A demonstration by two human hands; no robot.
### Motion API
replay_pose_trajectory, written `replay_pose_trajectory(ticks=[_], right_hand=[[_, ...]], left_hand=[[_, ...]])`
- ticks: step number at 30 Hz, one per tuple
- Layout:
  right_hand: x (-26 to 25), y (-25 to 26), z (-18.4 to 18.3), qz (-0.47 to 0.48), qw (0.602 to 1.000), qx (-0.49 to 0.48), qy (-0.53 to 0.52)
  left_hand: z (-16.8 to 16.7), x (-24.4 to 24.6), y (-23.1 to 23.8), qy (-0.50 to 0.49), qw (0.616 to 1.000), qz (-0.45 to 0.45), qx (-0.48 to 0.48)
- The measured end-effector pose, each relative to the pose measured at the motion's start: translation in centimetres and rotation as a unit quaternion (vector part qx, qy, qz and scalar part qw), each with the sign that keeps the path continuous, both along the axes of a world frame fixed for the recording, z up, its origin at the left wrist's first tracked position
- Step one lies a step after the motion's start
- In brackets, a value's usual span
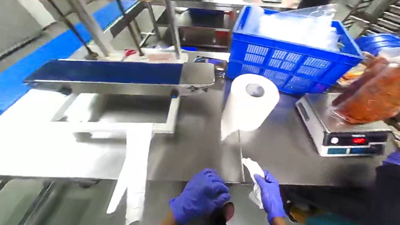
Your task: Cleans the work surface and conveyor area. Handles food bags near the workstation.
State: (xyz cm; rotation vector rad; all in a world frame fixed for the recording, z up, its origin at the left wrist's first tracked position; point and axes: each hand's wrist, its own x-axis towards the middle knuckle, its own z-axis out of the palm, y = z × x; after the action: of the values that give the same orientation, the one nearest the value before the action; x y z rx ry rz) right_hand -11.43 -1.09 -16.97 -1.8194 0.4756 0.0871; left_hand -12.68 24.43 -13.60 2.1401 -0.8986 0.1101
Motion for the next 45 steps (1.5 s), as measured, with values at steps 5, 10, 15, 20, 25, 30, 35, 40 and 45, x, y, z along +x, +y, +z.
replay_pose_trajectory(ticks=[5, 10, 15, 20, 25, 30, 35, 40, 45], right_hand=[[-0.1, 8.3, -0.3, 0.087, 0.996, -0.023, 0.020], [0.0, 11.8, -0.8, 0.010, 0.990, -0.112, -0.081], [3.9, 10.2, -7.2, 0.026, 0.951, -0.286, -0.117], [8.7, 15.0, -13.4, 0.147, 0.886, -0.437, -0.045], [17.0, 19.4, -13.2, 0.184, 0.877, -0.439, -0.058], [18.1, 25.3, -13.4, 0.255, 0.868, -0.407, -0.127], [11.7, 29.6, -13.0, 0.332, 0.859, -0.356, -0.156], [11.1, 29.6, -13.3, 0.254, 0.898, -0.308, -0.184], [10.9, 29.9, -9.6, 0.092, 0.965, -0.237, -0.063]], left_hand=[[-0.7, -7.7, 9.3, 0.017, 0.986, 0.166, -0.004], [-1.1, -15.3, 17.4, 0.054, 0.954, 0.294, 0.037], [-1.9, -19.7, 21.5, 0.070, 0.937, 0.340, 0.041], [-2.1, -20.1, 22.5, 0.099, 0.918, 0.380, 0.061], [-2.9, -18.0, 22.6, 0.095, 0.908, 0.404, 0.057], [-2.0, -15.0, 24.2, 0.094, 0.897, 0.426, 0.074], [-2.0, -14.7, 25.9, 0.089, 0.873, 0.472, 0.083], [-3.1, -16.2, 28.4, 0.107, 0.859, 0.497, 0.058], [-2.5, -18.9, 33.9, 0.102, 0.851, 0.512, 0.061]])
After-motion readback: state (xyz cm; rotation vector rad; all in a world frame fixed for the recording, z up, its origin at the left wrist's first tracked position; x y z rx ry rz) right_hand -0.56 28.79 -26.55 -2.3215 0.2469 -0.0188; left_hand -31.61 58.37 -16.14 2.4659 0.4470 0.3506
